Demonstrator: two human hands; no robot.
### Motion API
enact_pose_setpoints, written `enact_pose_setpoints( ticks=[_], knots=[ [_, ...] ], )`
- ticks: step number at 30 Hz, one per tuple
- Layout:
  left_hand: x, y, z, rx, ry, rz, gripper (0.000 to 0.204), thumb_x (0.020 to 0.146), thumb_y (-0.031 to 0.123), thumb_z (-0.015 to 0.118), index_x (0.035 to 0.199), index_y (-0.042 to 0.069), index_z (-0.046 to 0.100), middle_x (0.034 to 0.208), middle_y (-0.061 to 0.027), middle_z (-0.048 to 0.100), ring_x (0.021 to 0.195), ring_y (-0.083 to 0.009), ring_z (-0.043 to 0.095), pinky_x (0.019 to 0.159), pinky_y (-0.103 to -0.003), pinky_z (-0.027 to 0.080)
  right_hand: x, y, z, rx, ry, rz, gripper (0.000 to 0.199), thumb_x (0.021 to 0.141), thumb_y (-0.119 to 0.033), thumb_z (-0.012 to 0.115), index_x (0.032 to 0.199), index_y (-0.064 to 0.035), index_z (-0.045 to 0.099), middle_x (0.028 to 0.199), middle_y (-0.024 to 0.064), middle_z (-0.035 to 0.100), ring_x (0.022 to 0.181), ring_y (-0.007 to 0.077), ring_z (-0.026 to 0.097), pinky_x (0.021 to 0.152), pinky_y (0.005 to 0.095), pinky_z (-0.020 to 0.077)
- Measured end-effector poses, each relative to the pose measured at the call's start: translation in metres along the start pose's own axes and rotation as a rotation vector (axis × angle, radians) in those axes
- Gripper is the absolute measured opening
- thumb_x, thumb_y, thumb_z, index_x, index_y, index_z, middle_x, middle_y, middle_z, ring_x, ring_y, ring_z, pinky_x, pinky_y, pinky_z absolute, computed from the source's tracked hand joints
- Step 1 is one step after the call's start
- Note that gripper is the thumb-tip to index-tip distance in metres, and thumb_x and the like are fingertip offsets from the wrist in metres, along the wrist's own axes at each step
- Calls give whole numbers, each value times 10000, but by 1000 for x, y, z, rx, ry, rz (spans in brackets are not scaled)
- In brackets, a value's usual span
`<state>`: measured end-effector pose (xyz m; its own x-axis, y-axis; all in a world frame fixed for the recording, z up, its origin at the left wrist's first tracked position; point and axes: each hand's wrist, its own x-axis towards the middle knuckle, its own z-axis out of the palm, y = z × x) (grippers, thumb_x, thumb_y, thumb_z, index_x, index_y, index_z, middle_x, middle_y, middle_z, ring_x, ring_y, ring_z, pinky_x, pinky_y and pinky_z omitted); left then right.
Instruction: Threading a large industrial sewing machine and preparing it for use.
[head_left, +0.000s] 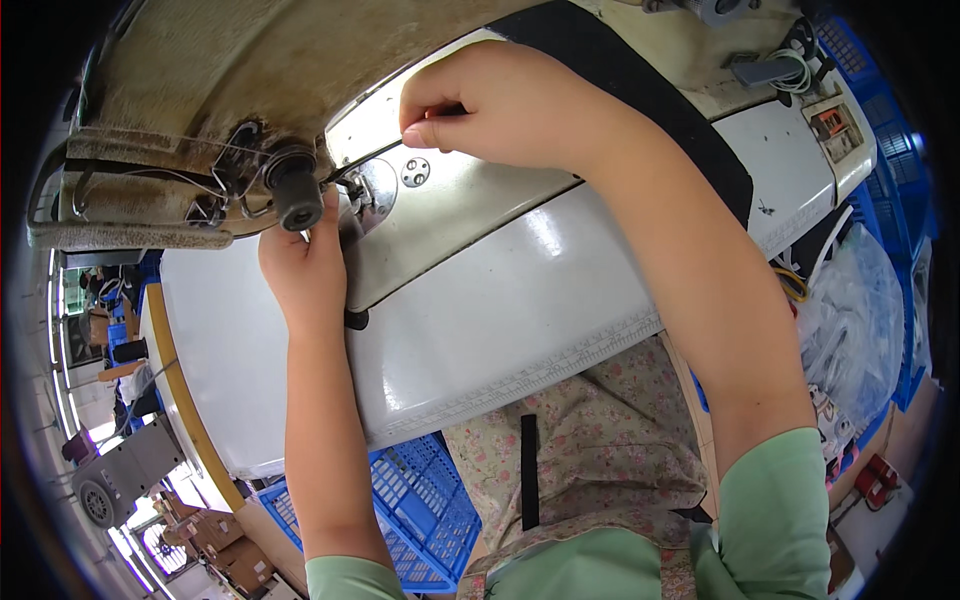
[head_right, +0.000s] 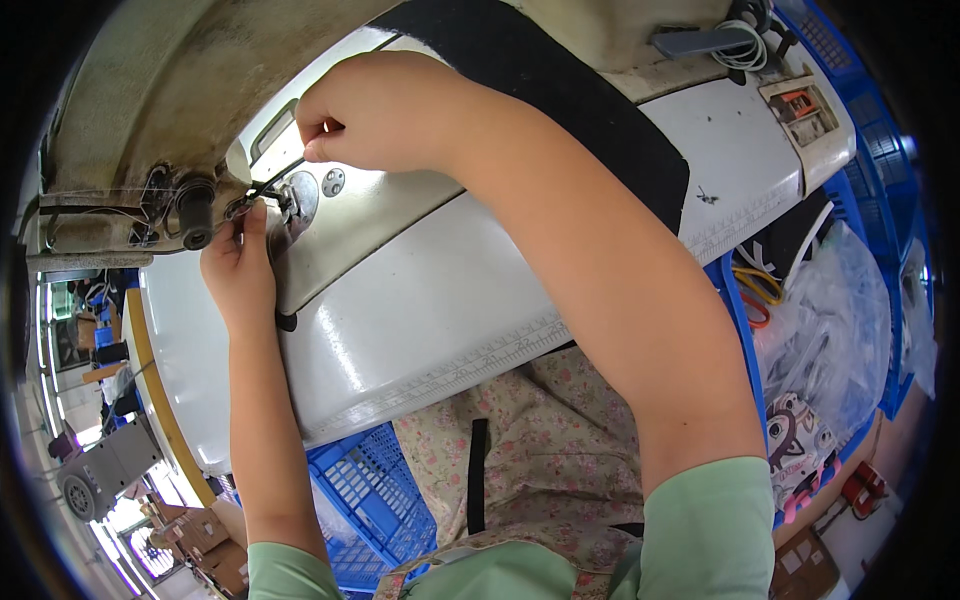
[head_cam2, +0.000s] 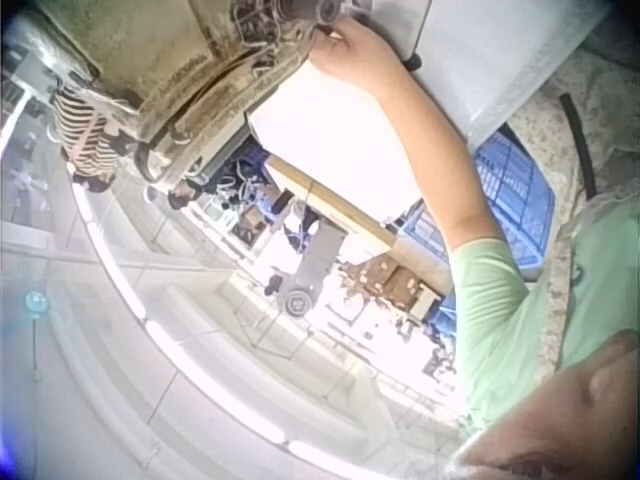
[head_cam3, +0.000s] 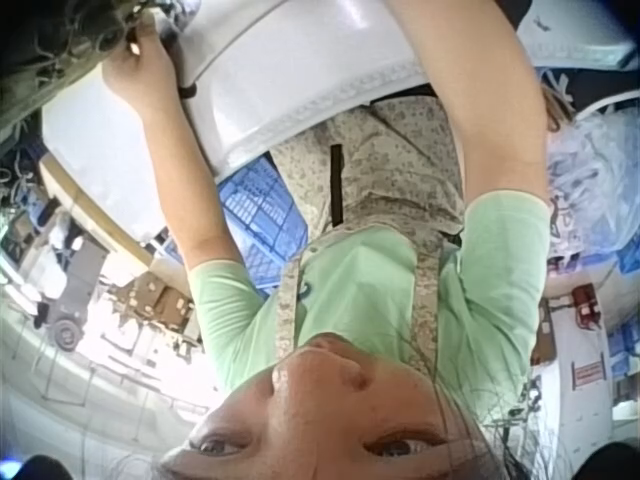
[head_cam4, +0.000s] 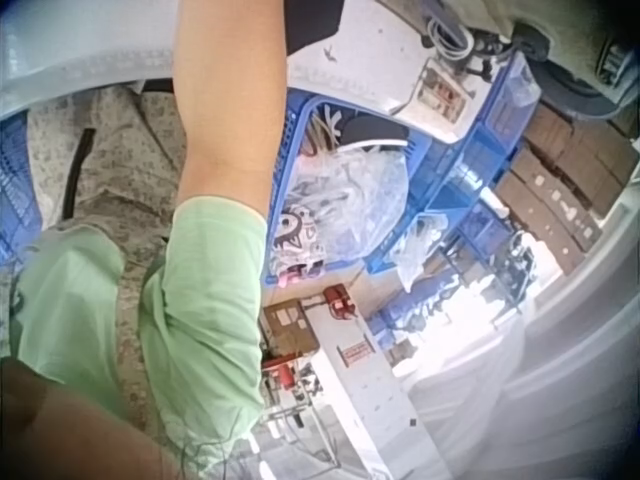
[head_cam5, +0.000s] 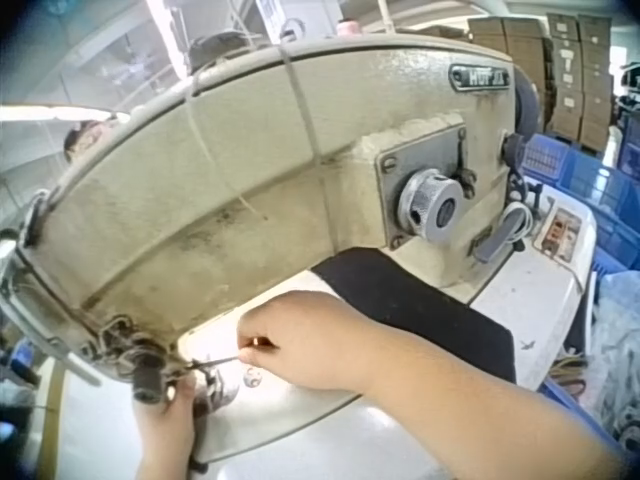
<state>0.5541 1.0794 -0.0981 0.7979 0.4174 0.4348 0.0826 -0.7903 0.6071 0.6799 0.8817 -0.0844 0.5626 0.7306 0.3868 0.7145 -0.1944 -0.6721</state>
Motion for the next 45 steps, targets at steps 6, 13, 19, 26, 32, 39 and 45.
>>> enact_pose_setpoints(
  ticks=[6,13,19,26,32,39,45],
  knots=[
    [0,-1,-1,-23,-6,9,299,834,240,652,733,-36,597,615,-55,556,599,-121,464,572,-291,394,1,-14,-4,78,-160,197,262,844,-308,553,824,-62,642,673,50,624,628,169,591,611,312,455],
    [-1,-2,-1,-42,10,7,284,831,246,659,780,-30,616,668,-62,600,639,-122,505,611,-279,418,-1,-14,-4,233,-307,332,253,828,-305,568,797,-59,619,682,52,625,647,159,592,600,309,450],
    [-1,-3,-2,-30,-12,-15,290,827,255,665,782,-27,618,666,-60,599,636,-123,503,608,-283,417,-2,-10,-1,85,-122,124,159,761,-216,622,824,-70,620,780,73,628,711,162,599,630,304,468],
    [0,-5,0,-64,26,30,306,824,263,667,756,-31,617,641,-53,591,619,-118,493,596,-281,412,0,-4,1,214,-102,122,152,773,-205,595,840,-72,625,758,57,635,709,164,608,631,306,474],
    [-1,-1,-4,-59,-12,-49,288,809,256,680,771,-27,638,681,-64,616,644,-123,528,620,-284,426,0,-6,0,209,-127,160,151,770,-208,594,835,-76,626,752,52,635,704,159,607,639,303,473],
    [-1,5,-5,72,-47,-63,262,803,231,682,834,-28,657,739,-67,643,692,-132,569,670,-267,438,1,-2,3,172,-84,83,174,765,-217,586,827,-68,652,753,55,643,701,174,605,641,309,473],
    [-1,3,-5,97,-55,-47,275,807,244,678,826,-29,651,734,-79,643,686,-142,574,668,-270,441,1,-6,5,-50,-29,8,155,798,-212,563,770,-94,661,727,60,627,689,225,599,629,339,471]
  ],
)
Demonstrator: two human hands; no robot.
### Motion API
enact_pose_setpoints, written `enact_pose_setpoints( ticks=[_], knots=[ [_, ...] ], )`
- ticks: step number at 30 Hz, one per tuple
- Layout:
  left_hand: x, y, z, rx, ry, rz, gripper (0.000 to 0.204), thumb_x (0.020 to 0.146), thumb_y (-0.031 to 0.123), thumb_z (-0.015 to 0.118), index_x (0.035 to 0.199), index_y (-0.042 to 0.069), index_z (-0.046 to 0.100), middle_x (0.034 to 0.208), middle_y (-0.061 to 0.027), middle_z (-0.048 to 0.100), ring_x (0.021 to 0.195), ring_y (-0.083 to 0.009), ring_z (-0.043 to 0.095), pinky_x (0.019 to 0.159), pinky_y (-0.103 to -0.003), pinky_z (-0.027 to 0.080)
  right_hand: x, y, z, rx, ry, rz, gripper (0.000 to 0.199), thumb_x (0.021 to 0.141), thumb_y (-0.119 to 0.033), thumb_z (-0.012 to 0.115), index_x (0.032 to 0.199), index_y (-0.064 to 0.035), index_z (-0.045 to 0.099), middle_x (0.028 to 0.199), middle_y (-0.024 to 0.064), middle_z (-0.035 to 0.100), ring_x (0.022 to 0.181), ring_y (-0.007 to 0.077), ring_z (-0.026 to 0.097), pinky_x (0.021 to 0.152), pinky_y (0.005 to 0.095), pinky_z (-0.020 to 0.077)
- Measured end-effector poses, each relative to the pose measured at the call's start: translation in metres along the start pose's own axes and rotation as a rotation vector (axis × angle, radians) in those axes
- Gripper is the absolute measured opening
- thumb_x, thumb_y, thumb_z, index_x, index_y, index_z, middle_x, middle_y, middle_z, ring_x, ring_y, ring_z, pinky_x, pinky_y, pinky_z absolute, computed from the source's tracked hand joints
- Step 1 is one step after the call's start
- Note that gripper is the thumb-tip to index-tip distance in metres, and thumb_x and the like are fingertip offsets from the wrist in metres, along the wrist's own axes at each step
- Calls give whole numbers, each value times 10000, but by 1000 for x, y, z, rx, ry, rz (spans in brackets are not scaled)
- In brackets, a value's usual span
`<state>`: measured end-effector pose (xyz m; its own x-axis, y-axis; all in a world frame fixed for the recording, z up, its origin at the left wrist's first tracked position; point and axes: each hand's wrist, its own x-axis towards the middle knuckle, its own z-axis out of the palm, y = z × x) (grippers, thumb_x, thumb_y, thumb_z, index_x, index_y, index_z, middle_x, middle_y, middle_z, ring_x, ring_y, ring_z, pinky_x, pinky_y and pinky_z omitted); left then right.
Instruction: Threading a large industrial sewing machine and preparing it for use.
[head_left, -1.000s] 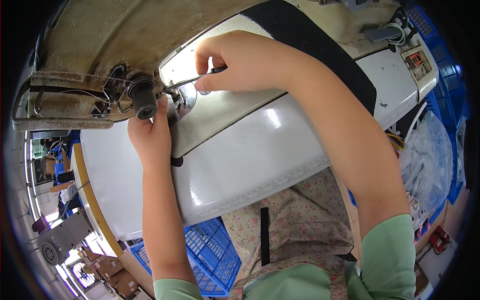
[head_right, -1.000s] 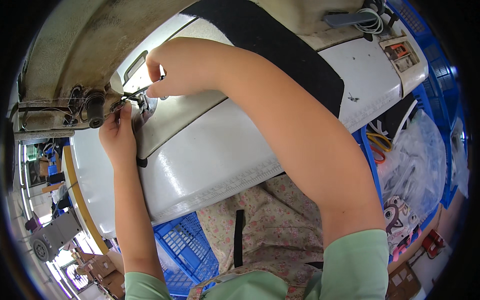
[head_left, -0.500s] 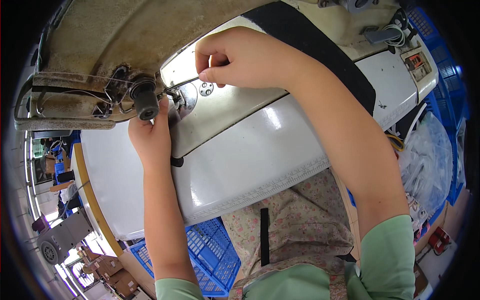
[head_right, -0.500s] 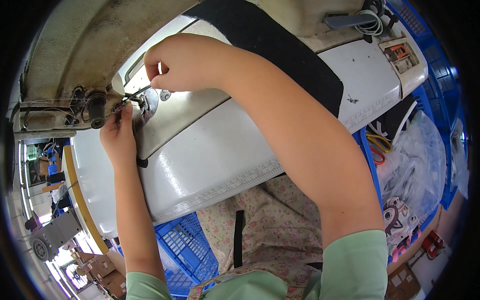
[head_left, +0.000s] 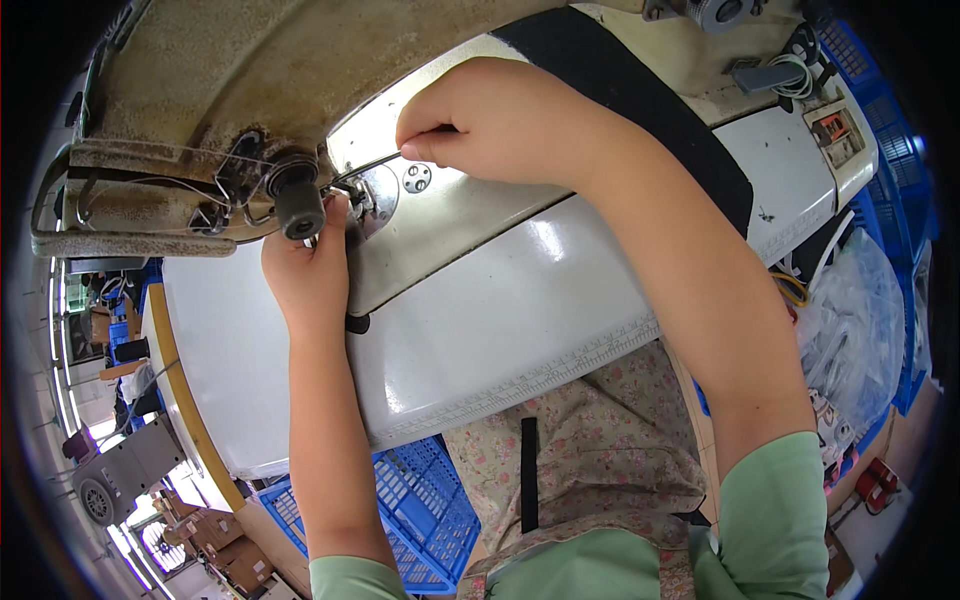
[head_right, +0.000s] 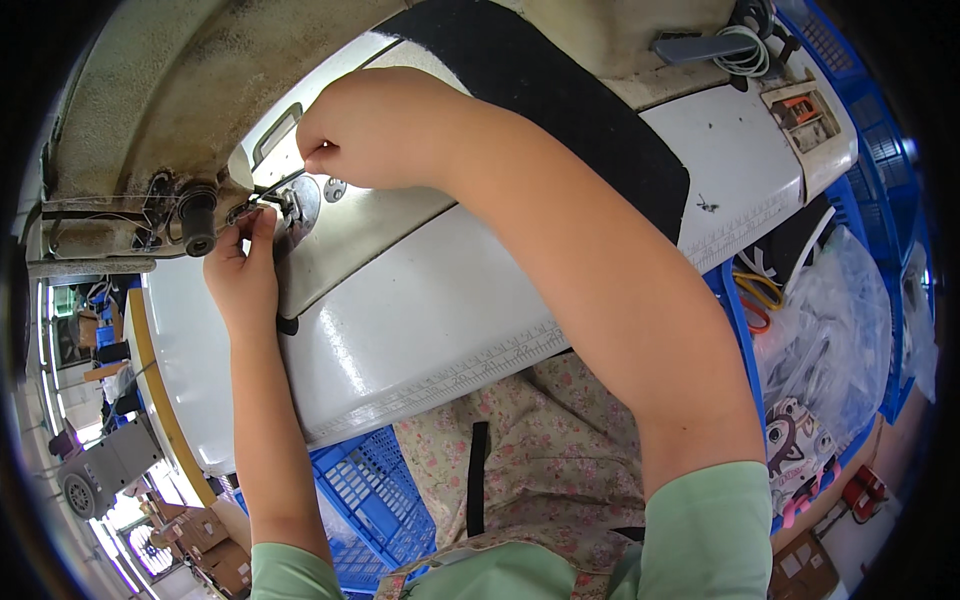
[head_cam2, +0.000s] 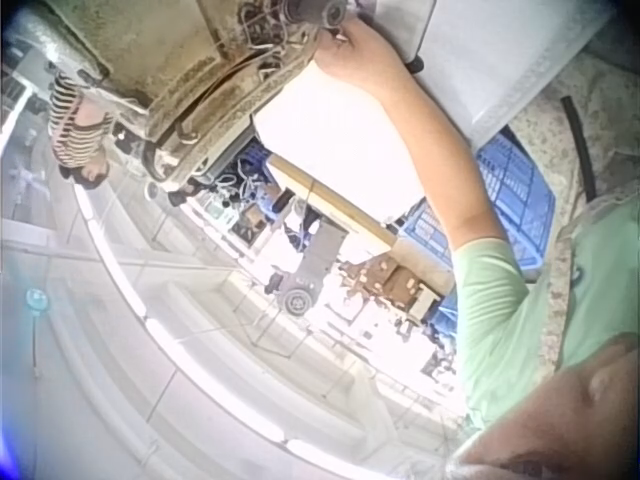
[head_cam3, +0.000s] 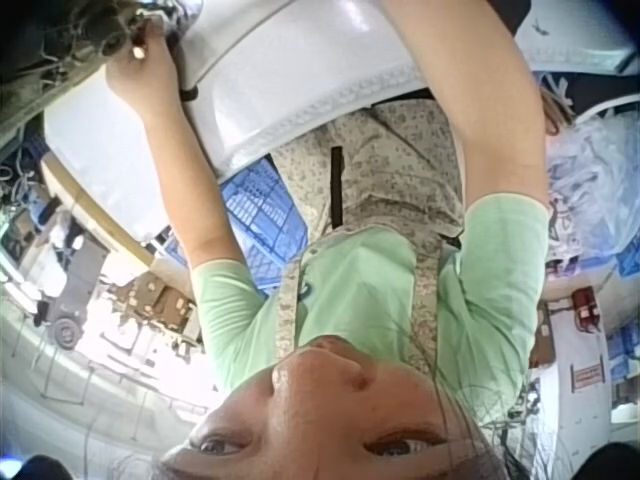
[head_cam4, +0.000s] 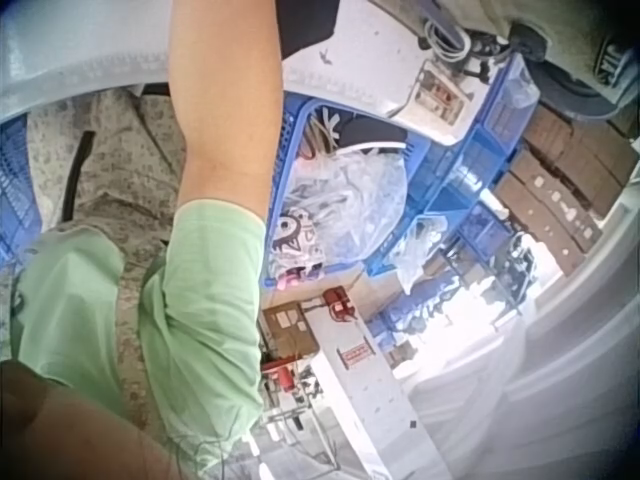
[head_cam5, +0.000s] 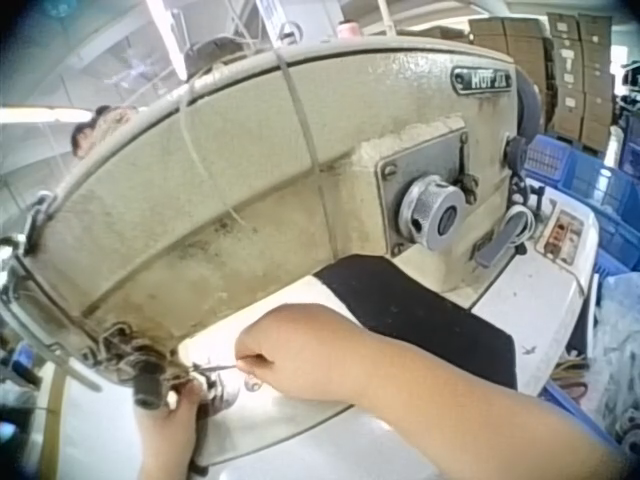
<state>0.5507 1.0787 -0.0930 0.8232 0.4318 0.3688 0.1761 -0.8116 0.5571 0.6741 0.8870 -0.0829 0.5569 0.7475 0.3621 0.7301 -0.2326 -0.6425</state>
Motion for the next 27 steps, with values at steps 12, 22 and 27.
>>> enact_pose_setpoints(
  ticks=[12,22,27],
  knots=[
    [1,1,2,25,-16,38,313,834,265,657,831,-47,623,763,-80,643,715,-138,569,701,-262,444,-1,-4,1,-132,25,-8,165,805,-227,547,743,-98,629,709,73,617,686,247,596,633,367,477],
    [1,-1,4,-19,32,157,230,838,201,627,789,-23,617,700,-129,615,638,-230,556,624,-330,431,2,-4,-2,-32,12,-9,150,752,-151,525,659,-59,598,621,87,579,579,238,547,571,346,448],
    [1,-1,0,37,-14,101,270,842,225,633,806,-42,615,717,-112,620,660,-189,552,644,-304,433,7,1,3,47,-52,-20,195,811,-198,532,704,-48,596,606,78,560,566,209,529,566,341,433]
  ],
)
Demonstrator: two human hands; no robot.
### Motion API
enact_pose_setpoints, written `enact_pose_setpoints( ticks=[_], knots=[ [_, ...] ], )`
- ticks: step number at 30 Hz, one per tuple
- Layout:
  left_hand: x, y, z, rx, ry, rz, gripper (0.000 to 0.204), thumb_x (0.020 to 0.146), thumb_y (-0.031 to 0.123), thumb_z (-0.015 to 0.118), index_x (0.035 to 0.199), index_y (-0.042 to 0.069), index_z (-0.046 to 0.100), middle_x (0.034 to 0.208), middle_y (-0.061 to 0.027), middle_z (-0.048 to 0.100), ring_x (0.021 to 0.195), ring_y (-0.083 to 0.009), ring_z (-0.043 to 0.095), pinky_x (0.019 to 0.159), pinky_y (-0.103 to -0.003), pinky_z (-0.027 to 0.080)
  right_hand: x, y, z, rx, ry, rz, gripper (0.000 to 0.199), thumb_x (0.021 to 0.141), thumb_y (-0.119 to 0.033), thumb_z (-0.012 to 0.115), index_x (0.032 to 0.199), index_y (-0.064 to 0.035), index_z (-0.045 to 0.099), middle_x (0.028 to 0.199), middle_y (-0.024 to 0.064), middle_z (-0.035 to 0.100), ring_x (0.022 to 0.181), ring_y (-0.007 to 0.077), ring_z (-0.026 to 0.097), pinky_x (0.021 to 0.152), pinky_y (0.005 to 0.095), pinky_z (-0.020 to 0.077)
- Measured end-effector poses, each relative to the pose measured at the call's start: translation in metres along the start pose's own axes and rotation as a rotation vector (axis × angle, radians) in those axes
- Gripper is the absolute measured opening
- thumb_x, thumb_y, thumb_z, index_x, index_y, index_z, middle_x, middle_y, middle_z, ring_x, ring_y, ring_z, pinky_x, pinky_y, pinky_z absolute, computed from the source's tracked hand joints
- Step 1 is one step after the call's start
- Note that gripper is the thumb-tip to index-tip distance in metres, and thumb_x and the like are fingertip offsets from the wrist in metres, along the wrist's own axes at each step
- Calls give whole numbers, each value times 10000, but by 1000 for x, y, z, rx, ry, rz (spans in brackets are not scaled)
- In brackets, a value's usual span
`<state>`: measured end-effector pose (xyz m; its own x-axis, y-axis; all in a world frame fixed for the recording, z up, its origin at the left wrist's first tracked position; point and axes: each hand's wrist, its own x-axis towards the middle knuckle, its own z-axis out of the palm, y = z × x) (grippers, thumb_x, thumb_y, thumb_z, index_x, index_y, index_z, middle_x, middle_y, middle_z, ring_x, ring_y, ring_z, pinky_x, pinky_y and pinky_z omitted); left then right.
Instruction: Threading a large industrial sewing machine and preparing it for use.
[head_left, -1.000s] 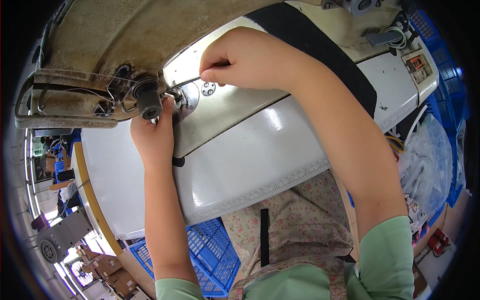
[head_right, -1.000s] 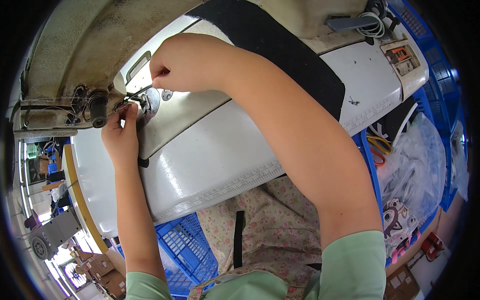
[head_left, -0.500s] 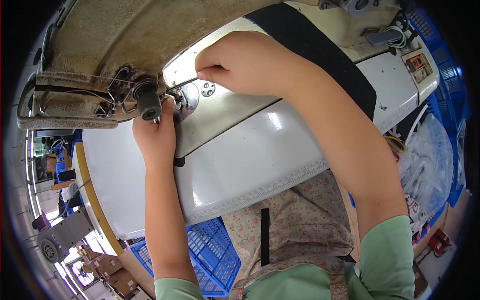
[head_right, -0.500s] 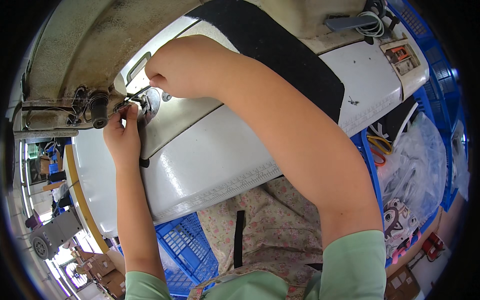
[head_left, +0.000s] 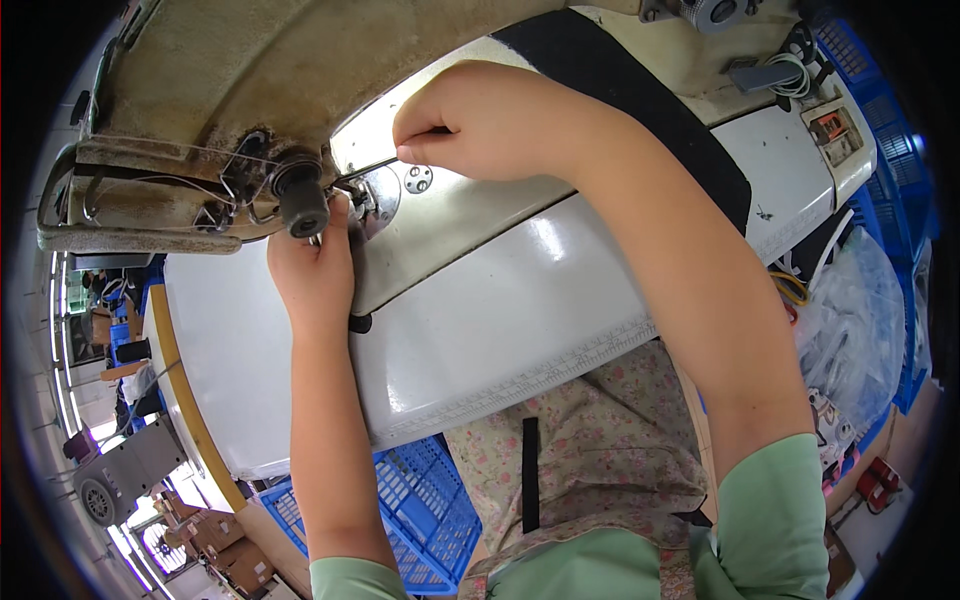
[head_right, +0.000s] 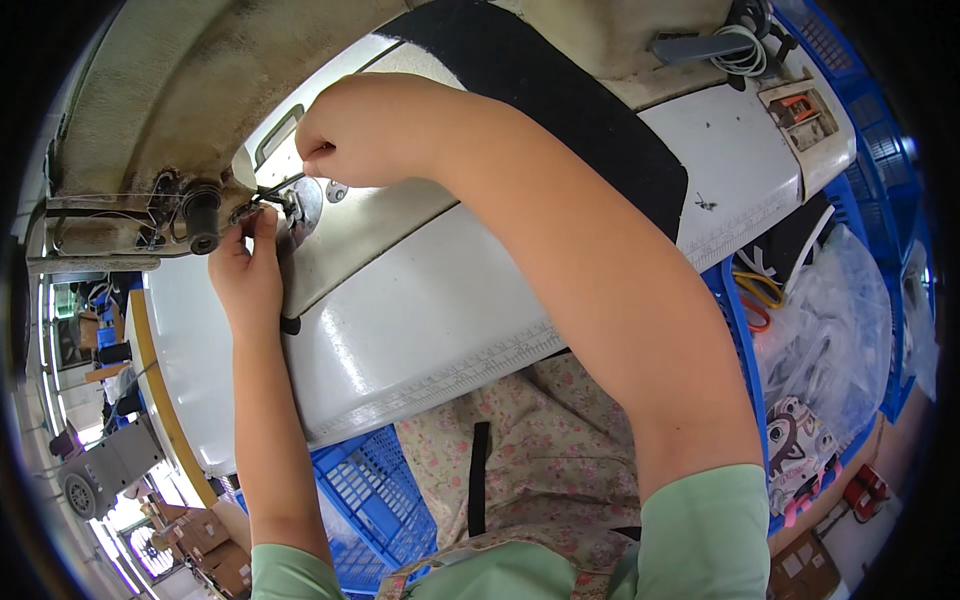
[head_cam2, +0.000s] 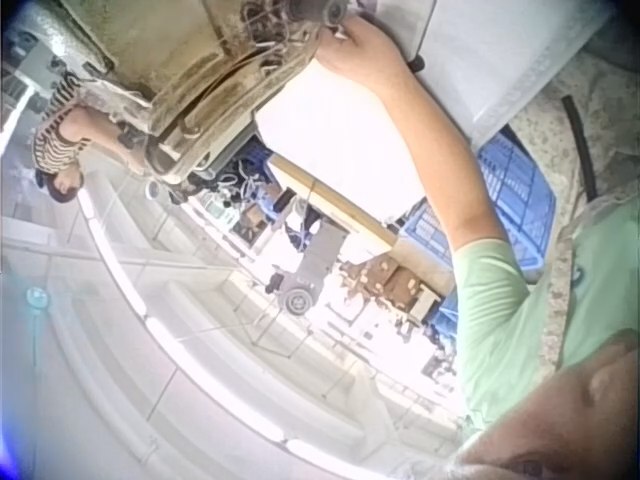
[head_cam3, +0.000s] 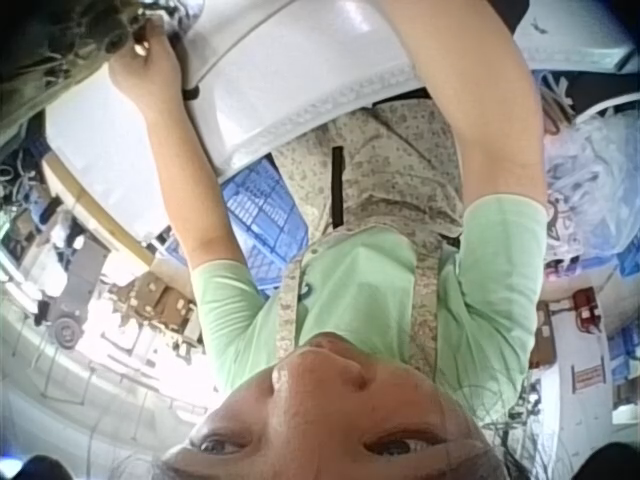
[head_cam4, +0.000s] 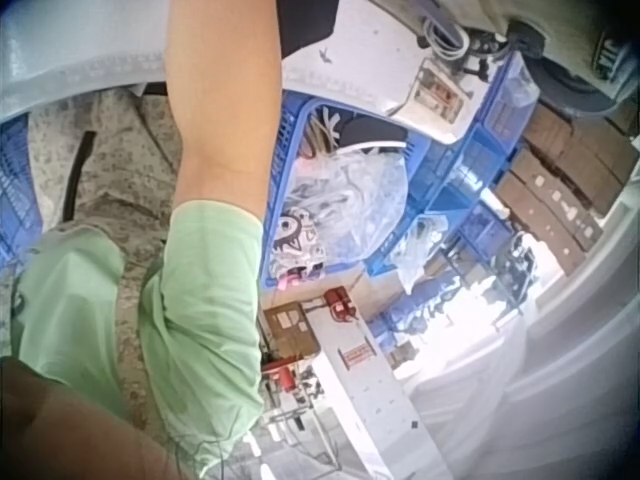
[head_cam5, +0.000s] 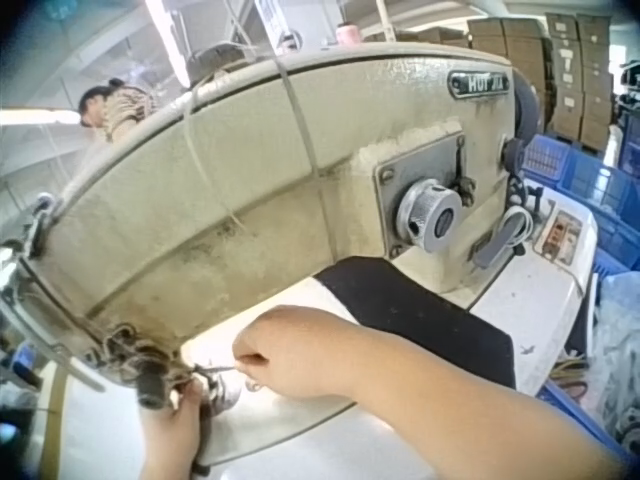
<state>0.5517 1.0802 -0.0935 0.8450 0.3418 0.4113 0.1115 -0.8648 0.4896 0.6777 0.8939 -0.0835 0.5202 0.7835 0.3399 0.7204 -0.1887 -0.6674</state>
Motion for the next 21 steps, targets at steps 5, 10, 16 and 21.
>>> enact_pose_setpoints(
  ticks=[5,10,16,21],
  knots=[
    [0,0,0,-4,-16,-18,312,844,256,641,836,-56,623,757,-95,642,698,-142,561,676,-274,444,-1,-8,-7,81,-144,128,183,825,-205,565,777,-29,581,614,84,566,554,178,533,544,326,408],
    [1,-2,3,-46,37,24,235,828,203,634,783,-27,610,691,-141,602,632,-265,547,616,-347,425,-1,-13,1,28,-37,83,140,755,-187,567,764,-52,603,667,72,608,625,204,582,579,337,449],
    [0,-6,0,-15,-1,2,309,842,257,640,844,-52,628,760,-98,644,708,-147,568,689,-271,443,-3,-7,-6,-42,26,90,137,741,-182,580,832,-106,650,801,48,657,748,192,623,633,330,486],
    [2,3,0,14,-13,-15,306,843,253,638,844,-52,627,752,-94,639,697,-140,562,682,-268,440,-9,2,-9,-192,132,98,167,762,-213,614,900,-166,695,855,5,667,800,174,631,712,310,498]
  ],
)
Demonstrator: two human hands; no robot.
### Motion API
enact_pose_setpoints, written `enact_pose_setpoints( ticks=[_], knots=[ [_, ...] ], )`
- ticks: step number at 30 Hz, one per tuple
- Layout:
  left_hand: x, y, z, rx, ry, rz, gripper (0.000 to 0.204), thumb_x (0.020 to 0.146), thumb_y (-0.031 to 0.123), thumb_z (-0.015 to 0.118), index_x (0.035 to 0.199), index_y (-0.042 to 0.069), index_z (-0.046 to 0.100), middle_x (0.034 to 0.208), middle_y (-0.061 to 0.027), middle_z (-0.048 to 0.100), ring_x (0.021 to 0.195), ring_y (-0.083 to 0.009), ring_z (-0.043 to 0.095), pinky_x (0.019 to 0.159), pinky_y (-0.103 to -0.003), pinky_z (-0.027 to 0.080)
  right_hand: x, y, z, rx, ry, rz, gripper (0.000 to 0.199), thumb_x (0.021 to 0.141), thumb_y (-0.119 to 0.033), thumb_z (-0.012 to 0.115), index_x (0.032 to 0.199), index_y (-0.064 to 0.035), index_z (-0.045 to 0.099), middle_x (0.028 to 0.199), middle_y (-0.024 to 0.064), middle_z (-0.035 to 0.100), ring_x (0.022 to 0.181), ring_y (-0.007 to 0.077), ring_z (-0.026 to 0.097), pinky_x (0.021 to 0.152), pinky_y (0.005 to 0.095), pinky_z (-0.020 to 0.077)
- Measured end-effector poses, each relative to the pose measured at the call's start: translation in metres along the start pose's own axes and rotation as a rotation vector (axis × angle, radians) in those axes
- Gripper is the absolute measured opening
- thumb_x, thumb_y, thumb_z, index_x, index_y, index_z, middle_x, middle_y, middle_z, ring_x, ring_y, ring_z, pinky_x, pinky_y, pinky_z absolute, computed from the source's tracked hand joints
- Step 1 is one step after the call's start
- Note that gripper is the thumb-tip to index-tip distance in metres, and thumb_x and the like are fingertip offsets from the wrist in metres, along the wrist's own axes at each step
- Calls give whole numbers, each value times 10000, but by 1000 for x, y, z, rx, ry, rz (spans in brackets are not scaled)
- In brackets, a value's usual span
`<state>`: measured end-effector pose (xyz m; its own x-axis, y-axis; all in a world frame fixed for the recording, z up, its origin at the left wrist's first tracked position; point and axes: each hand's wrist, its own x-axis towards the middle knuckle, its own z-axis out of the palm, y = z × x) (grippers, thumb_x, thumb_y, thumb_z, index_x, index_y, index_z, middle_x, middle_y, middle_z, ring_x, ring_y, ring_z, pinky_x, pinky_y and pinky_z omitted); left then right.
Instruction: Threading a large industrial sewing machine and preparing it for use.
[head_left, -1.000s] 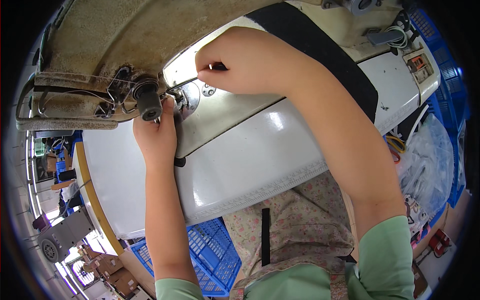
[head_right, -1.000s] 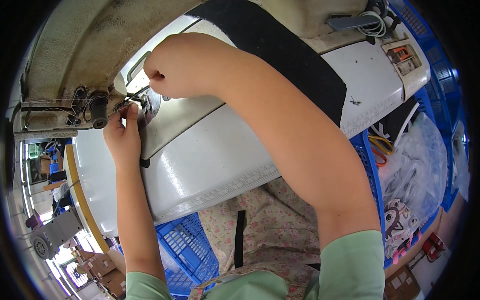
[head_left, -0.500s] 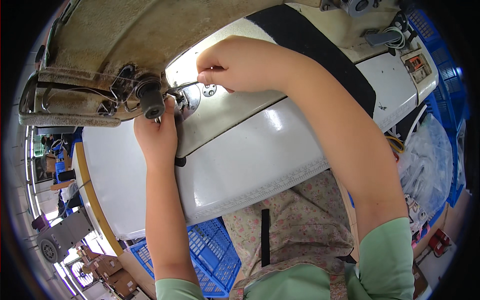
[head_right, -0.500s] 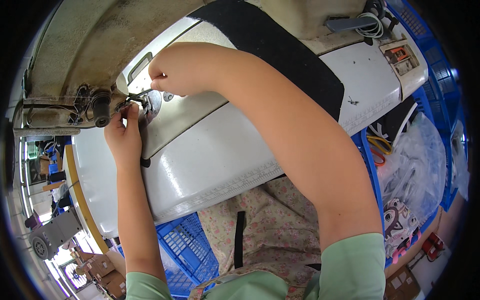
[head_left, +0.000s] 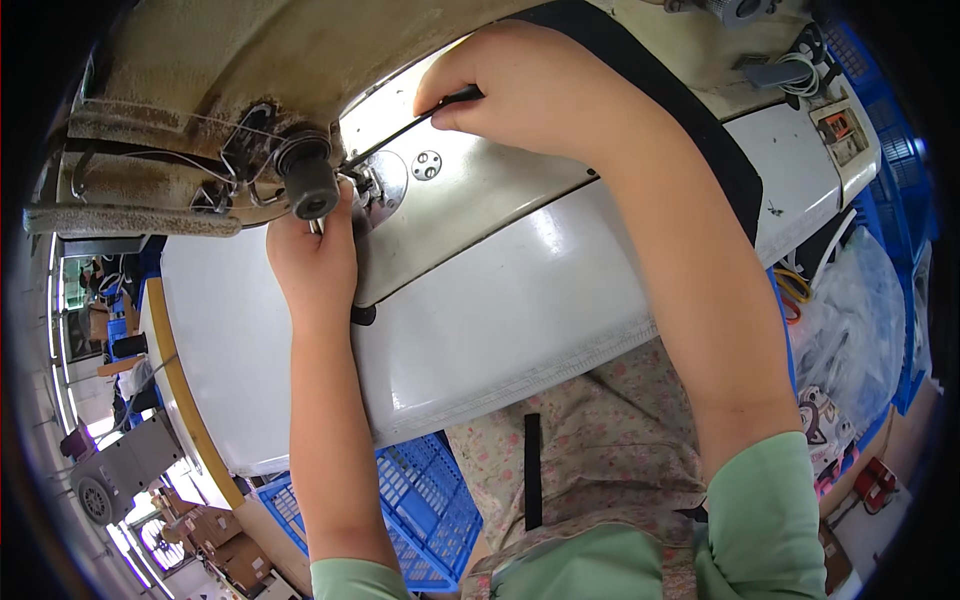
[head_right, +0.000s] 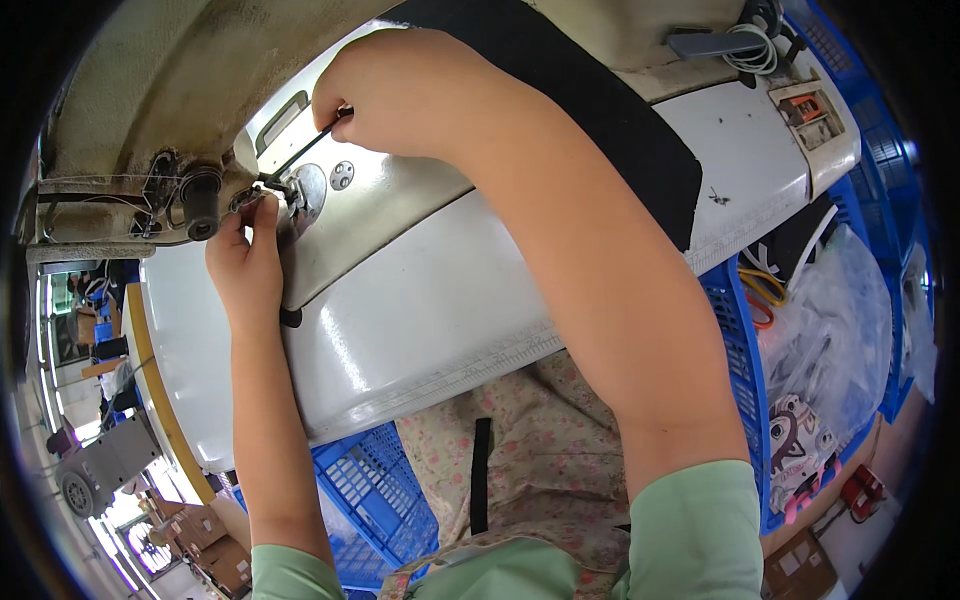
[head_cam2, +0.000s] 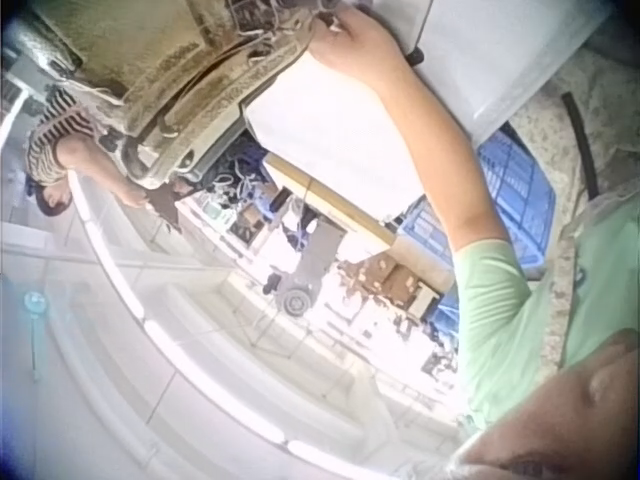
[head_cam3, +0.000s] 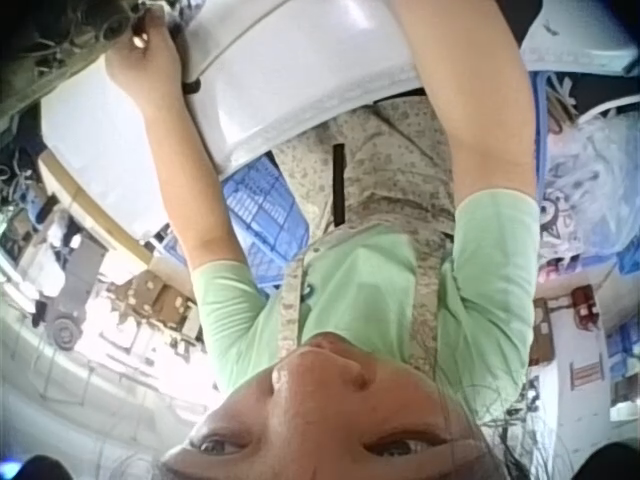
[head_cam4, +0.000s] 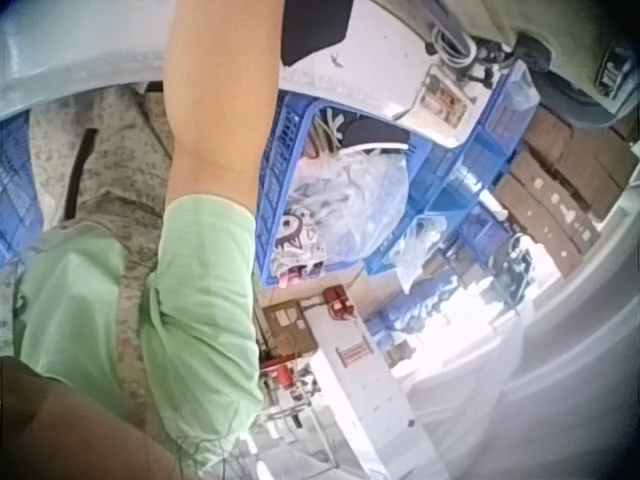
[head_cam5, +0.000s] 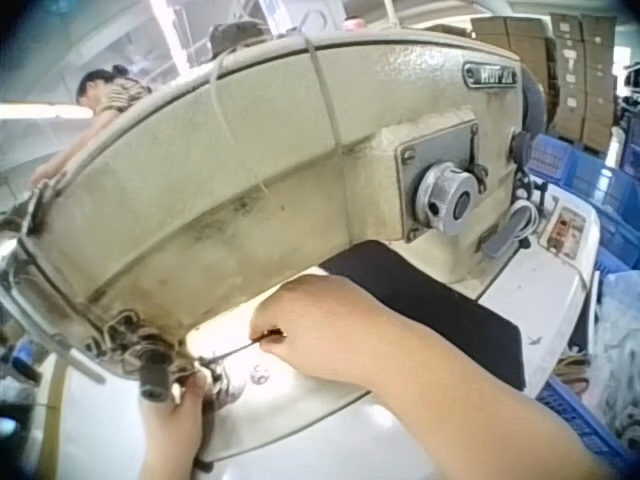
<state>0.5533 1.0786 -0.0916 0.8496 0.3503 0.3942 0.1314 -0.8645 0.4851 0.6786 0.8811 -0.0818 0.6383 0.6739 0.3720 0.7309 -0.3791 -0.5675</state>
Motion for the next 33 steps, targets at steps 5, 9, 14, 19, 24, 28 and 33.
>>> enact_pose_setpoints(
  ticks=[5,9,14,19,24,28,33],
  knots=[
    [-1,-1,-1,-7,-22,-26,318,842,261,640,833,-56,626,733,-94,635,677,-137,555,664,-265,438,4,0,6,-41,77,-41,154,761,-204,608,879,-165,698,862,0,668,794,178,627,697,312,498],
    [-1,-2,-1,-17,-9,-25,338,842,278,643,830,-59,625,737,-93,635,678,-139,552,664,-264,437,7,0,13,-9,98,-74,156,759,-205,604,874,-168,702,851,-1,670,785,175,627,688,312,498],
    [-1,-3,3,-74,71,51,252,833,236,639,771,-6,606,631,-120,567,579,-215,500,569,-330,399,7,2,13,8,81,-83,173,757,-215,602,890,-179,708,837,3,673,773,169,630,689,309,498],
    [-1,-2,3,-68,54,34,266,835,252,640,776,-5,606,639,-120,569,585,-213,502,569,-327,399,7,4,13,-15,90,-73,169,758,-214,603,884,-178,709,841,6,674,775,172,632,696,311,499],
    [-1,-2,1,-64,29,4,277,837,259,639,772,-7,602,640,-116,569,584,-207,497,568,-323,397,8,3,14,-27,54,-64,167,758,-216,604,882,-177,711,826,5,675,764,176,635,698,311,500],
    [-1,-6,4,-83,58,18,285,838,262,640,761,-10,600,634,-116,566,582,-203,490,571,-320,397,7,3,16,-25,103,-99,142,750,-198,597,840,-175,705,794,22,664,731,188,626,675,323,495],
    [-1,-4,2,-102,42,15,262,831,244,644,777,-9,609,653,-122,580,594,-212,504,589,-325,410,8,-6,9,-172,87,-132,110,741,-172,586,786,-151,685,779,45,646,721,202,615,657,335,488]
  ],
)
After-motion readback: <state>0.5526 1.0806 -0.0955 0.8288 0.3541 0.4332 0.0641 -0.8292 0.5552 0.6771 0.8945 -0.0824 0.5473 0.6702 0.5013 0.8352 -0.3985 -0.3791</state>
